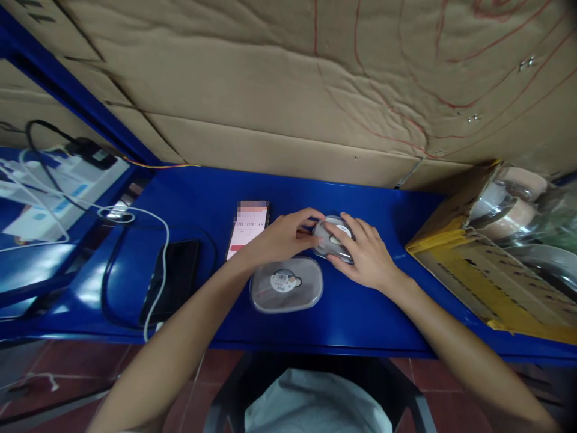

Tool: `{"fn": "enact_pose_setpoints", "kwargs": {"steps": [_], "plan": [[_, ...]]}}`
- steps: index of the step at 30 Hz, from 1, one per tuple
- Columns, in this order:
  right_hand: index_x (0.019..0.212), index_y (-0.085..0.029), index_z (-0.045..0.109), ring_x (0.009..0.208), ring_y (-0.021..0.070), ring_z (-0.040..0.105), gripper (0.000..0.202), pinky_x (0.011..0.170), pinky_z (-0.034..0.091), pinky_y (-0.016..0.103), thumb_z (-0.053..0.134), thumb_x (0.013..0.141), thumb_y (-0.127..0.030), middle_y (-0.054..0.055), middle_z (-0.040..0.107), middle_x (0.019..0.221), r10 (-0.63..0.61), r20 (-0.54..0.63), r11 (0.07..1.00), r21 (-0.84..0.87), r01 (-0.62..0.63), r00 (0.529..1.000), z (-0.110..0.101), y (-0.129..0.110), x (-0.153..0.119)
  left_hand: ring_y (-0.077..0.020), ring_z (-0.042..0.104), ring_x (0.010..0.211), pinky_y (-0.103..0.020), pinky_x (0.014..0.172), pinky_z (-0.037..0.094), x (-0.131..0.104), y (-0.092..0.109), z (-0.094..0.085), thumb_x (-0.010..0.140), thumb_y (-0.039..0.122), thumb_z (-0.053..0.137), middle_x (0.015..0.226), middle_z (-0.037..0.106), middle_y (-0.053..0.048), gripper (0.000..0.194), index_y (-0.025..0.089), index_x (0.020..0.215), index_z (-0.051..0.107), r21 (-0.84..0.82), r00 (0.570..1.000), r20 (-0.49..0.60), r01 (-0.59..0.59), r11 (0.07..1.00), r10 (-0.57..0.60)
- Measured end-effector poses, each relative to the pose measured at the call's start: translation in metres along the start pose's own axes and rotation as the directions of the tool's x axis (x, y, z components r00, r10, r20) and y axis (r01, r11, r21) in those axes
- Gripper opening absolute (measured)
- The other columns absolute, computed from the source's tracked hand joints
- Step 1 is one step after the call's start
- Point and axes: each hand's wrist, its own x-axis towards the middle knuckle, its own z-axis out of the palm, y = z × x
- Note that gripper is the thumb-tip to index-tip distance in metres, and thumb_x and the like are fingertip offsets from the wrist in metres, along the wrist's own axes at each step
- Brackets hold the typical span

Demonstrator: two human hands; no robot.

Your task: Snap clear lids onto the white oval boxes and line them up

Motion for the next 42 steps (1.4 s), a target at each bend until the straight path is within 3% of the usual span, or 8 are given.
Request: {"fn": "enact_pose_setpoints", "kwargs": {"steps": [4,7,12,22,35,38,40,42], "plan": [[0.160,-0.031,0.049,0.148,0.0398,0.047,0.066,0.116,0.045,0.061,0.056,0.102,-0.061,0.014,0.042,0.168,0.042,-0.050,0.995,0.089,-0.037,0.998,0.003,0.007,-0.001,-0.0273,0.068,0.128,-0.048,0.106,0.057,0.003,-0.011,-0.003,0.088,0.034,0.076,0.143,0.066,-0.016,0.073,0.022,0.154,0.048,-0.106,0.996,0.084,0.016,0.994,-0.007],[0.159,-0.028,0.050,0.149,0.0372,0.048,0.066,0.117,0.046,0.059,0.055,0.102,-0.061,0.015,0.045,0.167,0.067,-0.075,0.986,0.159,-0.055,0.995,0.002,0.013,-0.003,-0.0293,0.069,0.124,-0.049,0.103,0.058,0.005,-0.015,0.001,0.079,0.029,0.084,0.149,0.060,-0.018,0.089,0.023,0.158,0.044,0.018,0.998,0.066,0.021,1.000,-0.022],[0.159,-0.033,0.051,0.149,0.0400,0.047,0.064,0.117,0.044,0.062,0.058,0.101,-0.059,0.011,0.039,0.171,0.012,-0.045,0.999,0.032,-0.011,0.999,-0.004,0.012,-0.007,-0.0281,0.072,0.114,-0.047,0.100,0.059,0.010,-0.008,0.008,0.083,0.031,0.082,0.147,0.060,-0.016,0.077,0.021,0.153,0.052,0.223,1.000,0.026,0.004,0.975,-0.010],[0.159,-0.029,0.050,0.143,0.0414,0.052,0.063,0.107,0.051,0.060,0.060,0.102,-0.054,0.019,0.045,0.165,-0.090,-0.079,0.992,-0.090,0.082,0.993,-0.002,0.009,-0.008,-0.0253,0.069,0.116,-0.044,0.105,0.055,0.005,-0.008,0.008,0.087,0.032,0.079,0.149,0.058,-0.011,0.084,0.034,0.162,0.041,0.239,0.996,0.070,-0.069,0.969,0.054],[0.157,-0.028,0.052,0.145,0.0401,0.051,0.064,0.110,0.049,0.058,0.062,0.100,-0.055,0.016,0.045,0.166,-0.072,-0.127,0.997,-0.047,0.066,0.989,0.008,0.012,-0.009,-0.0258,0.070,0.120,-0.040,0.108,0.053,0.006,-0.008,0.006,0.091,0.042,0.074,0.157,0.055,-0.012,0.082,0.028,0.164,0.040,0.326,0.992,0.102,-0.098,0.940,0.068],[0.157,-0.024,0.050,0.147,0.0382,0.049,0.069,0.114,0.046,0.055,0.063,0.099,-0.059,0.015,0.045,0.167,-0.078,-0.101,0.997,0.012,0.080,0.992,0.007,0.019,-0.007,-0.0294,0.065,0.134,-0.041,0.112,0.050,-0.007,0.003,-0.005,0.099,0.052,0.063,0.163,0.052,-0.012,0.085,0.028,0.170,0.023,0.419,0.989,0.145,-0.056,0.906,-0.006],[0.155,-0.023,0.051,0.149,0.0368,0.047,0.071,0.117,0.044,0.054,0.064,0.098,-0.062,0.015,0.046,0.167,-0.092,-0.081,0.994,0.046,0.096,0.993,0.003,0.026,-0.007,-0.0317,0.061,0.140,-0.045,0.115,0.048,-0.028,0.016,-0.011,0.103,0.061,0.052,0.164,0.051,-0.012,0.083,0.030,0.171,0.017,0.533,0.996,0.068,0.010,0.846,-0.054],[0.154,-0.024,0.052,0.152,0.0368,0.043,0.070,0.120,0.038,0.056,0.065,0.097,-0.062,0.015,0.044,0.168,-0.098,-0.074,0.994,0.040,0.101,0.992,-0.003,0.033,-0.009,-0.0345,0.053,0.148,-0.049,0.120,0.044,-0.055,0.030,-0.010,0.104,0.062,0.049,0.168,0.046,-0.012,0.079,0.028,0.170,0.023,0.643,0.999,-0.034,0.051,0.764,-0.039]]}}
